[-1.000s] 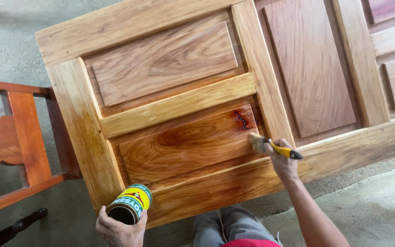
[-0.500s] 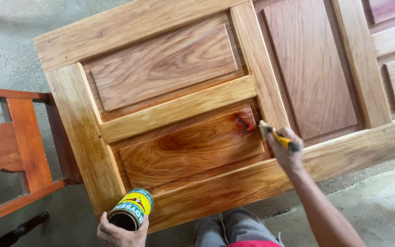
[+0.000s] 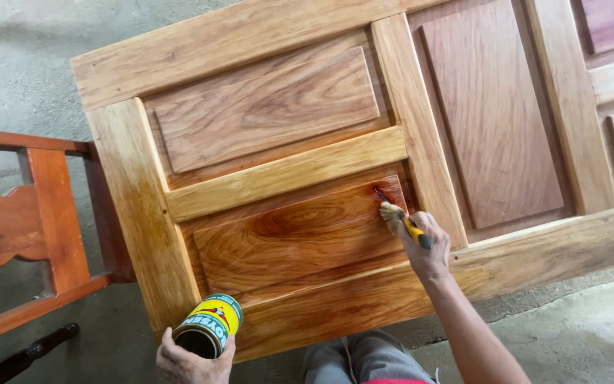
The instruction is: Apply varnish to a wooden door using a paintbrush.
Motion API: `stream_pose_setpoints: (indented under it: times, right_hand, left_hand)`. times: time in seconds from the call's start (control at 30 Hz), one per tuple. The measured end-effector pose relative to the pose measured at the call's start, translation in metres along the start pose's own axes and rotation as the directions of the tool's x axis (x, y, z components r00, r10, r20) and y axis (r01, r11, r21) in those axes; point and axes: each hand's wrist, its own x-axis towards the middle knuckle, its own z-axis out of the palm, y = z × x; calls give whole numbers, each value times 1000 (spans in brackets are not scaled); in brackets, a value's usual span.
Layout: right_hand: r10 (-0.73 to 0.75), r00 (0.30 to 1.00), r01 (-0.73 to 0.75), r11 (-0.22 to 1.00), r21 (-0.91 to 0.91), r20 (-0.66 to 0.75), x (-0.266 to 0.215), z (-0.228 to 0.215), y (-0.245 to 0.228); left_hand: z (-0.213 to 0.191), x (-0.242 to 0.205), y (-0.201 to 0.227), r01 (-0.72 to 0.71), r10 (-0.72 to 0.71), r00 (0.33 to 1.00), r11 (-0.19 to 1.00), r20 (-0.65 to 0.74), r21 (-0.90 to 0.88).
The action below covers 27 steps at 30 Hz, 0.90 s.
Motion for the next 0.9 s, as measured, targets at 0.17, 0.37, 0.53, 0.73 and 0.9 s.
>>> stream_pose_setpoints:
  times: [0.17,0.37,0.53,0.73,0.9]
  right_hand:
    - [64,979,-94,984,-152,-193,-11,-3,-14]
    - [6,998,0,997,81,-69,-26,27,-56]
    - [-36,997,19,968,250,66,-22,45,-82]
    - [81,939,-254,819,515,335,14,50,41]
    - [194,979,-204,895,397,66,47,-6,36]
  left_hand:
    - [-8,1,8,-8,8,1000,1000,-2,-18]
    - [-16,3,18,114,-122,985,991,119,68]
    - [-11,0,13,84,-84,995,996,53,7]
    - [2,6,-7,33,-39,993,998,110,55]
    - [-1,2,-3,17,-20,998,999,52,46]
